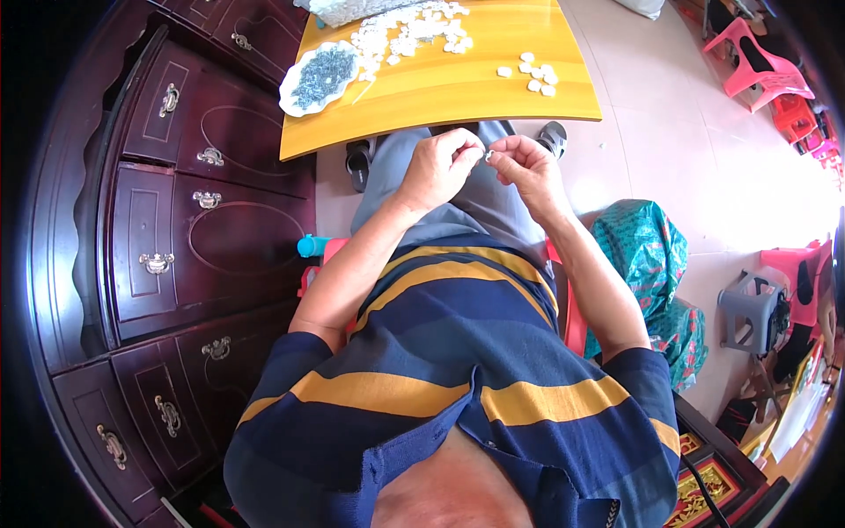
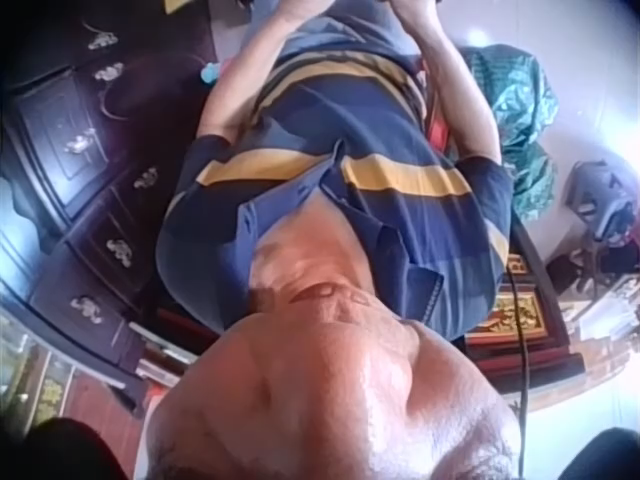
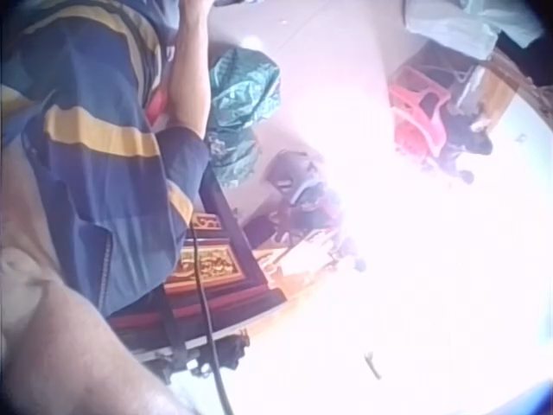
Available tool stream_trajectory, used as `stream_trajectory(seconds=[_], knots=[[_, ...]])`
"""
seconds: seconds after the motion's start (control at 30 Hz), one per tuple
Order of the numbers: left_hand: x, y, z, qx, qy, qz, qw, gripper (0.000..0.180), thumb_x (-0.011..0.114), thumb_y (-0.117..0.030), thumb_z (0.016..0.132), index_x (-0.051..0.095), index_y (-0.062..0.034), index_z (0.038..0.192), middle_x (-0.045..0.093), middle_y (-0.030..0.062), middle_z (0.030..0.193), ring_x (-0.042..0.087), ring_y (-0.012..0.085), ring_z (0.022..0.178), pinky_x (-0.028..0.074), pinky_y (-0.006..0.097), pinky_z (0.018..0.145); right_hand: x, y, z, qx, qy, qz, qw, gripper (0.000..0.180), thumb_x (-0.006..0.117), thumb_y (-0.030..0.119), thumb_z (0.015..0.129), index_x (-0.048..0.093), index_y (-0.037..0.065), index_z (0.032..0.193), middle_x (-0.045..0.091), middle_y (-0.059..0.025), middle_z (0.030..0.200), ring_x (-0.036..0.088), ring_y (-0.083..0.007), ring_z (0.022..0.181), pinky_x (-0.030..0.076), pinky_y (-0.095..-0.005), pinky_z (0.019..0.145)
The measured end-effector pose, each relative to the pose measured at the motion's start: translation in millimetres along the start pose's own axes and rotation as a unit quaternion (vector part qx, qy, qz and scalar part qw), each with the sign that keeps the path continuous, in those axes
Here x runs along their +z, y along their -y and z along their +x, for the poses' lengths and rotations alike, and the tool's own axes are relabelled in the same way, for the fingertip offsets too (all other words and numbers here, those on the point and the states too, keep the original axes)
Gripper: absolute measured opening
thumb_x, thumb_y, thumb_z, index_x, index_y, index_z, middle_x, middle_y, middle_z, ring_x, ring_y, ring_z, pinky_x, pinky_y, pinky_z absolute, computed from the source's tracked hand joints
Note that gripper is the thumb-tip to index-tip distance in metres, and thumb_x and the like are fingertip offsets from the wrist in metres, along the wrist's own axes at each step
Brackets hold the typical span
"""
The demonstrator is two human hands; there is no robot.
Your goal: Assembling small black pins into white plastic flower-shaped components on a table.
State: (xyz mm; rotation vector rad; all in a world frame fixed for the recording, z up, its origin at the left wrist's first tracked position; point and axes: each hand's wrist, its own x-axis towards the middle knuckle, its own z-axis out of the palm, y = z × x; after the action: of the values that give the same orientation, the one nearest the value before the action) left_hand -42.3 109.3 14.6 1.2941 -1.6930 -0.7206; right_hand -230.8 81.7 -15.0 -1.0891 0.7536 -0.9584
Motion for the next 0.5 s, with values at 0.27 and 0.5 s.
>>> stream_trajectory(seconds=[0.27,0.5], knots=[[-0.9,-1.3,-0.4,-0.010,0.004,-0.002,1.000,0.008,0.064,-0.010,0.094,0.066,-0.0022,0.092,0.067,0.0086,0.070,0.067,0.0176,0.062,0.051,0.031,0.059,-0.7,-1.3,-0.7,-0.005,0.003,-0.010,1.000,0.012,0.071,0.011,0.096,0.070,0.006,0.108,0.070,0.0007,0.089,0.059,-0.0055,0.076,0.048,-0.0207,0.068],[-2.1,-1.2,1.4,-0.042,0.048,0.022,0.998,0.010,0.064,-0.010,0.097,0.067,-0.0012,0.098,0.069,0.0048,0.079,0.066,0.0117,0.066,0.053,0.026,0.061,-1.5,-2.4,0.0,-0.009,0.006,-0.023,1.000,0.012,0.071,0.011,0.096,0.070,0.006,0.107,0.070,0.0007,0.088,0.060,-0.0055,0.077,0.048,-0.0208,0.069]])
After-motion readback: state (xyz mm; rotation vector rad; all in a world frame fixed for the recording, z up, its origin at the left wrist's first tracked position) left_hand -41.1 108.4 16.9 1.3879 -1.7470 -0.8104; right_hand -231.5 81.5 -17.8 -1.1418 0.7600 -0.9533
